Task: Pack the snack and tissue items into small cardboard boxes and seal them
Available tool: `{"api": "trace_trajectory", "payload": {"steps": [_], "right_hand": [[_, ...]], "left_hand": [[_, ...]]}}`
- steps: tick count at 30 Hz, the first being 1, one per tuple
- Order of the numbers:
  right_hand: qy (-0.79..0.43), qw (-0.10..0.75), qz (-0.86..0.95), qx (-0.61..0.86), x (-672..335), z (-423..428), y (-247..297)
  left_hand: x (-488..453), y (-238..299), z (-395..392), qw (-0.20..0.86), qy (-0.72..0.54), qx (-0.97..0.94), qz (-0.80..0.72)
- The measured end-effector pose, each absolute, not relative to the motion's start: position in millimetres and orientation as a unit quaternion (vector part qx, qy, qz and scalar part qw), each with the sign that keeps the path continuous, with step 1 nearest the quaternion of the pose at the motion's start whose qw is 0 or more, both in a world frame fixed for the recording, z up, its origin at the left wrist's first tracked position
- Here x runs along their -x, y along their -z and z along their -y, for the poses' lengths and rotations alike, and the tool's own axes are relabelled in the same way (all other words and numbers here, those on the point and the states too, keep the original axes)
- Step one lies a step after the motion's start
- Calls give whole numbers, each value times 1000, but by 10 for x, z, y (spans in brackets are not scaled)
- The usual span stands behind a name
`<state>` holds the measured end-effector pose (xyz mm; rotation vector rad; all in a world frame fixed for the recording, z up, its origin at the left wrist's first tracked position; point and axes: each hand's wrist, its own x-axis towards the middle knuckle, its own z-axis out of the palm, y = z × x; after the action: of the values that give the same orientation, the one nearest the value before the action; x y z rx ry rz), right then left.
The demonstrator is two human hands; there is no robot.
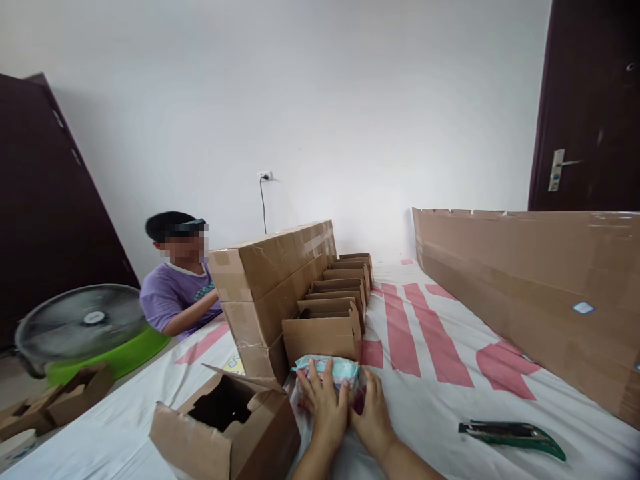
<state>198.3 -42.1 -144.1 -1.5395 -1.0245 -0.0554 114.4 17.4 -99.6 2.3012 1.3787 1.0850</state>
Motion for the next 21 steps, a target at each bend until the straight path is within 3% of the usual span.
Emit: {"api": "trace_trajectory", "payload": {"steps": [8, 21], "right_hand": [[-28, 579, 421, 698, -1971, 455, 1429], [-4, 454, 458, 764, -1910, 514, 1281]], "left_hand": [[-1465, 952, -445, 126, -382, -774, -489], [-1870, 850, -873, 128, -376, -780, -483]]}}
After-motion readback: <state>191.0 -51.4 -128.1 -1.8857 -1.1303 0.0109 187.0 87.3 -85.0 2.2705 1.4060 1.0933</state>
